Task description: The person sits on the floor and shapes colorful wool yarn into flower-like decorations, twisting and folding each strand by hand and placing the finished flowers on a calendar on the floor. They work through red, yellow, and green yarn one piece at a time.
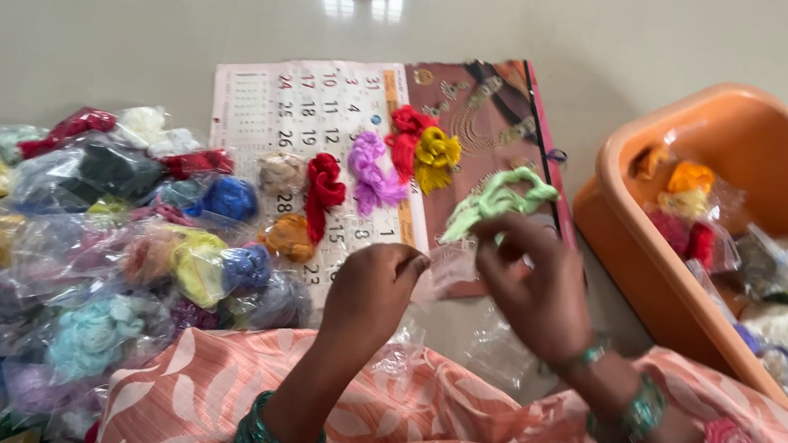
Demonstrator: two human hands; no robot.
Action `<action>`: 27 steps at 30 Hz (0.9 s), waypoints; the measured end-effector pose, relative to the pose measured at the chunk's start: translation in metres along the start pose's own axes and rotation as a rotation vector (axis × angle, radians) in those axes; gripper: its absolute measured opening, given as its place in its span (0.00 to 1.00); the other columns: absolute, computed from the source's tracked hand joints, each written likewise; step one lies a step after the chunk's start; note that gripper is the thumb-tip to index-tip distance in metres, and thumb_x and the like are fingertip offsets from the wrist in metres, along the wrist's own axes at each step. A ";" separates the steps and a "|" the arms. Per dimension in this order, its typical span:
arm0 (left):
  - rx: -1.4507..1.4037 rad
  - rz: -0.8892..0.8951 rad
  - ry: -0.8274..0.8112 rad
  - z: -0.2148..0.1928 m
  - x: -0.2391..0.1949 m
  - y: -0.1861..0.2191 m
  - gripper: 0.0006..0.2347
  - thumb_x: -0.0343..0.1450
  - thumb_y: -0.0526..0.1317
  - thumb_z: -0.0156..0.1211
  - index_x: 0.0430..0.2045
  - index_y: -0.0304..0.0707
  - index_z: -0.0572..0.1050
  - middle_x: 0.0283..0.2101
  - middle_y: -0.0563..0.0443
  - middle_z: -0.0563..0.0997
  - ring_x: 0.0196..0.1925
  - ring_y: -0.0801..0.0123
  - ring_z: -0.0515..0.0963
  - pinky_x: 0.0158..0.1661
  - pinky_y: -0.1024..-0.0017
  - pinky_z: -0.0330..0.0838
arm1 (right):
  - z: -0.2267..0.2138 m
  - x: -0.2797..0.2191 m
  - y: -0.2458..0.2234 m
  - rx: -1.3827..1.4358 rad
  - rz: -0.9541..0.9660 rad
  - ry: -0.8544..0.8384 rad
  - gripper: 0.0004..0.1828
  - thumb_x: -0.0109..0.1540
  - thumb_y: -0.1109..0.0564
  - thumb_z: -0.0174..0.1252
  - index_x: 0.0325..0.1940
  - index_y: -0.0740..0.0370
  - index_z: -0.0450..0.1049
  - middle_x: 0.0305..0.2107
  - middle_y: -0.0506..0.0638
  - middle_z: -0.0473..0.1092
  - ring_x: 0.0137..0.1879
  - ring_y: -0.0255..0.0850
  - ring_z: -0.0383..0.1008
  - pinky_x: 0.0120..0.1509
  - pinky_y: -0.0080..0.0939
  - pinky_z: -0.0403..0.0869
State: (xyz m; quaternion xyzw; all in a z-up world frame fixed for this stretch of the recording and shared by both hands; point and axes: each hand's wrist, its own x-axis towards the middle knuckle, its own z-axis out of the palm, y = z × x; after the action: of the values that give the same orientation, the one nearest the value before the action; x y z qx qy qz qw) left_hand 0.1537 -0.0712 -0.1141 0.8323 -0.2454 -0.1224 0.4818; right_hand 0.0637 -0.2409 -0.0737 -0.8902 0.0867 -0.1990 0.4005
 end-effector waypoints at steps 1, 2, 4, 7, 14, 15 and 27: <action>0.000 -0.001 0.018 0.001 0.001 -0.003 0.10 0.70 0.43 0.61 0.30 0.34 0.82 0.29 0.36 0.82 0.31 0.47 0.82 0.34 0.56 0.74 | 0.002 -0.002 -0.008 0.002 -0.016 -0.007 0.12 0.61 0.65 0.60 0.49 0.63 0.78 0.36 0.50 0.78 0.38 0.36 0.79 0.42 0.38 0.76; 0.020 0.005 0.005 0.001 0.001 -0.006 0.10 0.70 0.42 0.59 0.29 0.33 0.82 0.29 0.35 0.81 0.32 0.45 0.82 0.34 0.54 0.73 | 0.005 -0.004 -0.017 -0.029 -0.065 -0.111 0.14 0.61 0.64 0.59 0.50 0.61 0.77 0.38 0.52 0.78 0.38 0.41 0.79 0.42 0.40 0.77; 0.045 0.008 0.011 0.001 0.002 -0.011 0.11 0.71 0.42 0.57 0.28 0.32 0.81 0.29 0.33 0.81 0.33 0.42 0.81 0.34 0.52 0.73 | 0.012 -0.008 -0.021 -0.056 -0.132 -0.220 0.16 0.60 0.63 0.59 0.52 0.60 0.76 0.40 0.53 0.78 0.38 0.45 0.80 0.41 0.42 0.77; 0.070 -0.040 -0.017 0.001 0.001 -0.012 0.11 0.71 0.42 0.56 0.27 0.31 0.81 0.29 0.32 0.80 0.34 0.40 0.81 0.36 0.51 0.73 | 0.022 -0.013 -0.012 -0.207 -0.270 -0.341 0.21 0.59 0.62 0.58 0.57 0.59 0.72 0.43 0.55 0.77 0.42 0.52 0.78 0.42 0.47 0.76; 0.046 0.030 0.197 0.001 0.000 -0.004 0.06 0.69 0.37 0.58 0.31 0.34 0.79 0.29 0.36 0.81 0.34 0.44 0.82 0.35 0.52 0.75 | 0.044 -0.024 -0.003 -0.457 -0.373 -0.234 0.16 0.57 0.60 0.60 0.49 0.58 0.71 0.38 0.55 0.73 0.40 0.54 0.75 0.40 0.51 0.75; 0.059 0.072 0.247 0.000 0.000 -0.001 0.04 0.70 0.36 0.58 0.32 0.34 0.77 0.29 0.38 0.81 0.34 0.44 0.82 0.35 0.52 0.74 | 0.047 -0.026 -0.004 -0.465 -0.369 -0.215 0.14 0.58 0.60 0.60 0.47 0.59 0.71 0.38 0.56 0.72 0.39 0.53 0.75 0.39 0.51 0.75; 0.127 0.122 0.284 -0.018 0.003 -0.007 0.04 0.65 0.31 0.57 0.25 0.34 0.79 0.33 0.38 0.80 0.38 0.47 0.81 0.40 0.56 0.75 | 0.061 -0.023 -0.017 -0.232 -0.341 -0.087 0.09 0.56 0.64 0.63 0.40 0.61 0.74 0.38 0.54 0.74 0.37 0.50 0.79 0.38 0.48 0.77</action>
State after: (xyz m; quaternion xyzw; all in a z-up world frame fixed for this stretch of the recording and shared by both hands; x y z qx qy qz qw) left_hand 0.1660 -0.0562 -0.1106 0.8536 -0.2320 0.0416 0.4646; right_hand 0.0687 -0.1807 -0.1044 -0.9398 -0.0603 -0.2139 0.2594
